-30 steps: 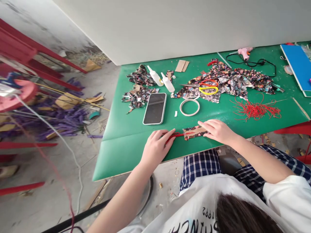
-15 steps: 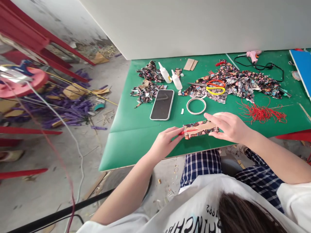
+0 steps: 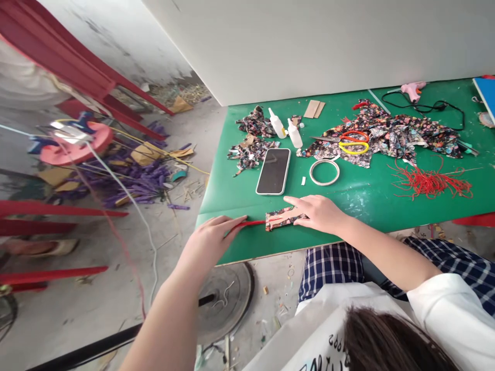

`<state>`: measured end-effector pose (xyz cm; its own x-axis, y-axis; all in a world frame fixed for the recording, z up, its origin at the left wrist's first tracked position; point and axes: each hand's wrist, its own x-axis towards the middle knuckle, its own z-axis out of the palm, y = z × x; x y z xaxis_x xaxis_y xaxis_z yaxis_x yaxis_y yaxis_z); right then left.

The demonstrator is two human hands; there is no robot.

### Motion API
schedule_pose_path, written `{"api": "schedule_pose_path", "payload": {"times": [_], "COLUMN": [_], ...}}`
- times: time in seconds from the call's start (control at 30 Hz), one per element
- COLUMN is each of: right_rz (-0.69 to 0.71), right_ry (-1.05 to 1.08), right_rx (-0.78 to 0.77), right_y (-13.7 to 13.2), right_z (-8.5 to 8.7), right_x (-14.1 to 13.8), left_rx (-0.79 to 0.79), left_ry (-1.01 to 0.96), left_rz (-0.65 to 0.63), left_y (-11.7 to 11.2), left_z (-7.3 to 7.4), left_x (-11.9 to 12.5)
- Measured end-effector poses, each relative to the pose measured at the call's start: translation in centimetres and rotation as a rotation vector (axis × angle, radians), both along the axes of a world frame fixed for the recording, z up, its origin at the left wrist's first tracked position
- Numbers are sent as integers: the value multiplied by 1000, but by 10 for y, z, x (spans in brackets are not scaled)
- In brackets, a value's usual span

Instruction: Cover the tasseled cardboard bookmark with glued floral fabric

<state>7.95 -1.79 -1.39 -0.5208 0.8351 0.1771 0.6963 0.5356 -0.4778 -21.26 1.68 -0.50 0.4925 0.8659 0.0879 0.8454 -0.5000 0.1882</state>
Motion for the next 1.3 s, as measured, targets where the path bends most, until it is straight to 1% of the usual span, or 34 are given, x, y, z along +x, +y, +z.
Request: {"api": "schedule_pose_path", "payload": {"times": [0.1, 0.2, 0.27, 0.33, 0.37, 0.43, 0.47, 0.53, 0.6, 0.63, 0.67, 0.7, 0.73, 0.8, 0.87, 0.93, 1.0, 1.07, 1.1, 1.17, 1.23, 1.3], "right_rz": [10, -30, -104, -210, -273, -422, -496, -620, -685, -703, -719, -734, -749, -783, -815, -845, -856, -807, -761, -661, -583, -537], "right_ry": [-29, -61, -82, -104, -117, -146, -160, -186, -207, -214, -219, -222, -223, -214, -194, -166, -134, -113, -110, -118, -139, -173], "right_rx": [23, 69, 101, 125, 134, 148, 154, 167, 172, 175, 178, 181, 186, 198, 219, 253, 287, 289, 277, 229, 159, 77], "right_y": [0, -6, -13, -22, -28, -40, -47, -58, -66, -69, -71, -72, -73, -74, -76, -76, -70, -55, -43, -10, 30, 70], "right_z": [-4, -6, -7, -11, -13, -20, -23, -31, -37, -39, -41, -43, -43, -42, -37, -25, -9, 8, 16, 28, 32, 29], "right_x": [2, 20, 47, 84, 106, 151, 172, 207, 233, 242, 250, 256, 262, 273, 279, 279, 269, 249, 238, 213, 191, 175], "left_rx": [52, 82, 112, 156, 182, 206, 224, 194, 170, 141, 107, 92, 80, 53, 32, 22, 19, 13, 7, -8, -27, -44], "left_ry": [51, 48, 33, 0, -30, -109, -167, -188, -116, -38, 39, 62, 78, 108, 135, 155, 165, 172, 177, 193, 215, 243], "left_rz": [-20, -11, 36, 110, 138, 138, 108, 10, -109, -159, -188, -198, -206, -214, -211, -197, -184, -177, -175, -173, -180, -194], "left_y": [2, 2, 0, -1, -2, -2, 0, 5, 11, 15, 18, 20, 22, 24, 25, 27, 28, 29, 29, 32, 37, 45], "left_z": [-6, -5, 0, 9, 15, 25, 29, 33, 30, 27, 23, 19, 15, 8, 3, 1, 0, 0, 0, 2, 6, 9], "left_x": [-1, -3, -3, 4, 12, 38, 57, 102, 151, 175, 196, 214, 229, 247, 252, 248, 243, 238, 236, 235, 236, 238]}}
